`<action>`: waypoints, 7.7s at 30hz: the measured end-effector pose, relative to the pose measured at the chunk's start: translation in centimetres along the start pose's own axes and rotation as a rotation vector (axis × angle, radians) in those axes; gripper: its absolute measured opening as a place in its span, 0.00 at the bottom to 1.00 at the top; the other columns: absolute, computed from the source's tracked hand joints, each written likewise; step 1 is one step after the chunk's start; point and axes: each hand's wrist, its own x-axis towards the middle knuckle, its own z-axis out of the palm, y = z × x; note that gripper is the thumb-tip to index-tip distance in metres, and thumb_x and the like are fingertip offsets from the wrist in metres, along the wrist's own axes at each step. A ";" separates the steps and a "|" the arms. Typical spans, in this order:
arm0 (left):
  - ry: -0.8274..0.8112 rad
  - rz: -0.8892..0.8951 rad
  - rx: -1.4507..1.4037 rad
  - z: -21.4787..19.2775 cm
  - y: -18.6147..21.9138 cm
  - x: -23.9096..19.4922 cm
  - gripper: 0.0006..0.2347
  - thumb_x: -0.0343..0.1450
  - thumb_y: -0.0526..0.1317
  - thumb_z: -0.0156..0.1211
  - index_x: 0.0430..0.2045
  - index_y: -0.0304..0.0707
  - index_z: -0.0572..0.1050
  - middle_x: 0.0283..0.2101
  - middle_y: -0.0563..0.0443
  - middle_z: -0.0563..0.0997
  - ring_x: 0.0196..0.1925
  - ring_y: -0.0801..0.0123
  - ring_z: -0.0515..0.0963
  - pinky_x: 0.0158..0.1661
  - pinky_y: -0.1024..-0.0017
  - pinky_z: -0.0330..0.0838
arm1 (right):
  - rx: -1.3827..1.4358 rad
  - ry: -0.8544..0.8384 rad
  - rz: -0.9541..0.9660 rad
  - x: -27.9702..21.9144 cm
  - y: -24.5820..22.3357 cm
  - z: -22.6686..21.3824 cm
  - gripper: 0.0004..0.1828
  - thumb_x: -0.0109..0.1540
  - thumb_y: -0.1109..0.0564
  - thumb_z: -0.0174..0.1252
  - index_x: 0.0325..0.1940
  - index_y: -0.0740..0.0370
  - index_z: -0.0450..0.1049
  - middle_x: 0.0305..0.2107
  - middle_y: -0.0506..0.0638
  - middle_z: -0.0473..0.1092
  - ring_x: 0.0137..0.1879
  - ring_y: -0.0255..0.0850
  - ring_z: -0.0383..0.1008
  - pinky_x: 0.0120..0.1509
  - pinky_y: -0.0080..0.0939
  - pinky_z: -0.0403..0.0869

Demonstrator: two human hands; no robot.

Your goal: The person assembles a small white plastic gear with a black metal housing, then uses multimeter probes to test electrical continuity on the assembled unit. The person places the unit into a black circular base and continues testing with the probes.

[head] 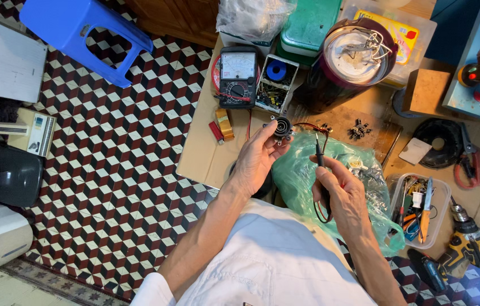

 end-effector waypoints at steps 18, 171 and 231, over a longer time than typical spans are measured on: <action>0.027 -0.053 -0.003 -0.1 -0.4 1.1 0.13 0.71 0.40 0.64 0.47 0.36 0.75 0.42 0.47 0.82 0.47 0.67 0.82 0.52 0.70 0.77 | -0.075 0.022 0.047 0.3 -0.3 1.4 0.19 0.67 0.51 0.51 0.58 0.63 0.75 0.17 0.45 0.67 0.16 0.27 0.56 0.18 0.31 0.54; -0.408 -0.176 0.333 23.1 -14.6 14.8 0.18 0.72 0.29 0.59 0.58 0.30 0.67 0.47 0.47 0.79 0.43 0.70 0.83 0.48 0.72 0.80 | 0.788 0.200 -0.148 9.8 0.7 -23.6 0.15 0.68 0.59 0.52 0.58 0.63 0.69 0.36 0.48 0.75 0.21 0.30 0.63 0.21 0.26 0.59; -0.342 0.332 0.952 24.9 -14.6 18.4 0.16 0.71 0.25 0.60 0.53 0.30 0.69 0.53 0.45 0.81 0.54 0.70 0.82 0.51 0.73 0.81 | 0.744 0.300 -0.119 15.7 -3.0 -25.9 0.07 0.65 0.60 0.60 0.43 0.64 0.71 0.33 0.50 0.70 0.23 0.30 0.64 0.21 0.28 0.58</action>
